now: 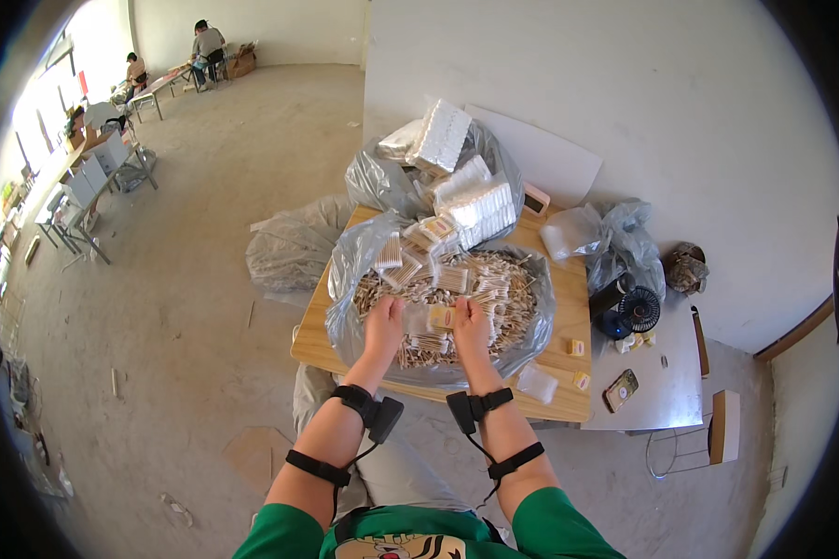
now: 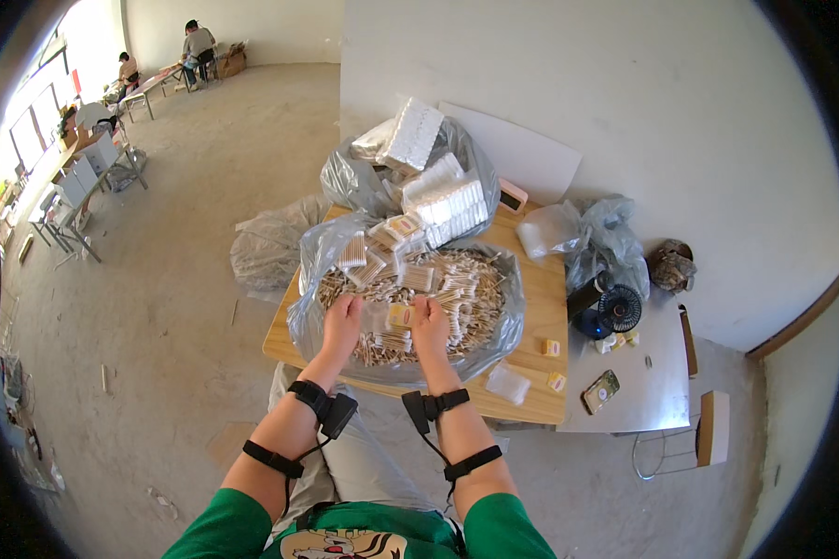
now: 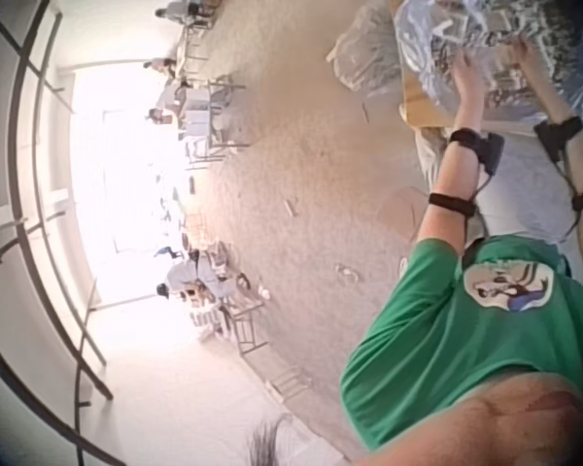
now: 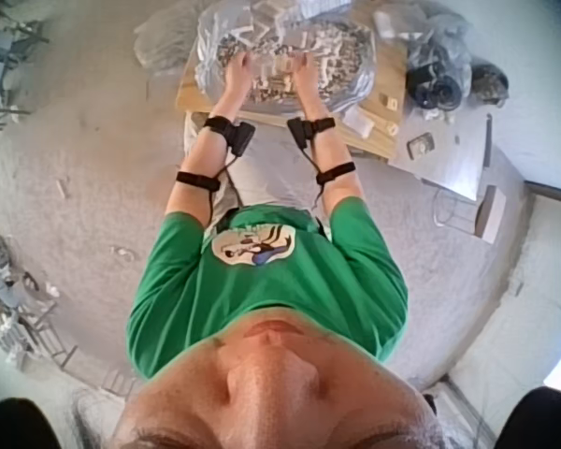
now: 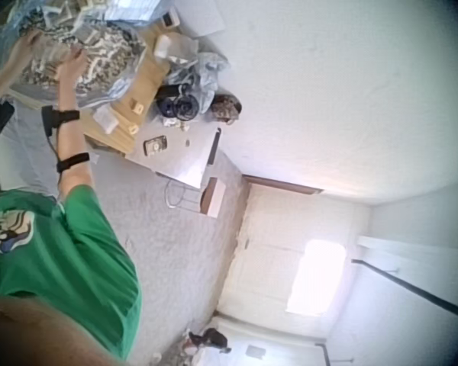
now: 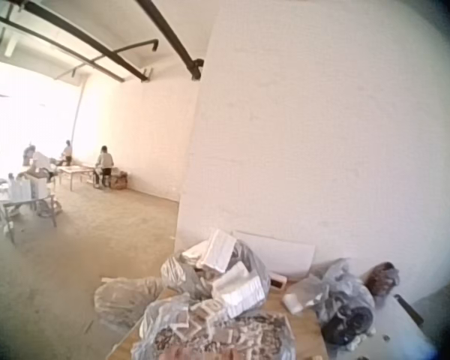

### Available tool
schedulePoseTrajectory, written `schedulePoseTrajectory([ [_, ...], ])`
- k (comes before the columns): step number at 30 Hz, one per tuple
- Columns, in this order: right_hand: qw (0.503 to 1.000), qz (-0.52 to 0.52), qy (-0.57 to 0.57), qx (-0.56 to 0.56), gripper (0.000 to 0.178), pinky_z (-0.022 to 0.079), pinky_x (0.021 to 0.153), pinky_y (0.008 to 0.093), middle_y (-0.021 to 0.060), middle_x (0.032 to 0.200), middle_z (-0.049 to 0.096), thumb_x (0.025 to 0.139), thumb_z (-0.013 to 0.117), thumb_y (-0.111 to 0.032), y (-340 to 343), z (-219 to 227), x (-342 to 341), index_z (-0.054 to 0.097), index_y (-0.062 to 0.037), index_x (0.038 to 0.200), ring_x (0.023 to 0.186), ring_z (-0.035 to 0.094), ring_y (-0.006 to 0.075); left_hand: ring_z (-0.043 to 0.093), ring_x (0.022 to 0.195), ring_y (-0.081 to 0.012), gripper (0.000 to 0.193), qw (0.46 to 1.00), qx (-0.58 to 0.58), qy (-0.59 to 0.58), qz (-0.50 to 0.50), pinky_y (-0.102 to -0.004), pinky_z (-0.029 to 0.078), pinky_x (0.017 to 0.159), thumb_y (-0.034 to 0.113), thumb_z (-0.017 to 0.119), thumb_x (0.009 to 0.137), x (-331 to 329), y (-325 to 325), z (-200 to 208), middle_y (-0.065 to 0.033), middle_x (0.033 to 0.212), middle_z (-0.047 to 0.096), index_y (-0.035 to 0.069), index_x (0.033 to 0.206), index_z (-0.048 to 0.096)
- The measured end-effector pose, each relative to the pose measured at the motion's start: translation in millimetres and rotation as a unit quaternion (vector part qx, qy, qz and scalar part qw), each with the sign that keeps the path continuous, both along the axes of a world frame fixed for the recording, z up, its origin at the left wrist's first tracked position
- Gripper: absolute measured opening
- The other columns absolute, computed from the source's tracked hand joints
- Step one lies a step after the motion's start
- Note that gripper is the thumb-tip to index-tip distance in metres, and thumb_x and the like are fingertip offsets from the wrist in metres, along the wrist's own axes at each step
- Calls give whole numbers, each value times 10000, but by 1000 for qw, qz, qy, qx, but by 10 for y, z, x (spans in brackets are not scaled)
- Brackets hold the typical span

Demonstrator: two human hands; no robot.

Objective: The recorder is packaging cotton swabs into small plastic bags.

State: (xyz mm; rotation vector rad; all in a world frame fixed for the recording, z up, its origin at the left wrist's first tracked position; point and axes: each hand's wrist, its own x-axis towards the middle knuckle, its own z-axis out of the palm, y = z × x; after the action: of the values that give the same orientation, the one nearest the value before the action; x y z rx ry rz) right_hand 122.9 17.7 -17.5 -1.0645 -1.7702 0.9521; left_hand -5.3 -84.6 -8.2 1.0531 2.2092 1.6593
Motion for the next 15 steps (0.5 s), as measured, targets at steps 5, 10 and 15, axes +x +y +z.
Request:
schedulePoseTrajectory([
  [5, 998, 13, -68, 11, 375, 386, 526, 374, 147, 601, 537, 945, 488, -318, 78, 116, -41, 533, -8, 738, 537, 515, 268, 534, 711, -425, 227, 999, -27, 21, 37, -451, 417, 616, 211, 524, 905, -169, 35, -174, -219, 738, 564, 4, 812, 514],
  [10, 995, 21, -97, 5, 330, 406, 548, 401, 166, 674, 576, 942, 498, -289, 262, 166, -56, 540, 4, 798, 580, 537, 313, 501, 713, -418, 211, 992, -22, 17, 124, -432, 418, 651, 185, 530, 904, -306, 12, -258, -219, 774, 549, -7, 820, 510],
  [15, 932, -46, -194, 302, 263, 466, 746, 436, 148, 957, 583, 871, 590, -294, 249, 144, -59, 598, -41, 938, 877, 562, 355, 519, 712, -400, 213, 990, -10, 35, 133, -427, 422, 652, 186, 535, 902, -295, -54, -171, -223, 767, 553, -8, 816, 522],
])
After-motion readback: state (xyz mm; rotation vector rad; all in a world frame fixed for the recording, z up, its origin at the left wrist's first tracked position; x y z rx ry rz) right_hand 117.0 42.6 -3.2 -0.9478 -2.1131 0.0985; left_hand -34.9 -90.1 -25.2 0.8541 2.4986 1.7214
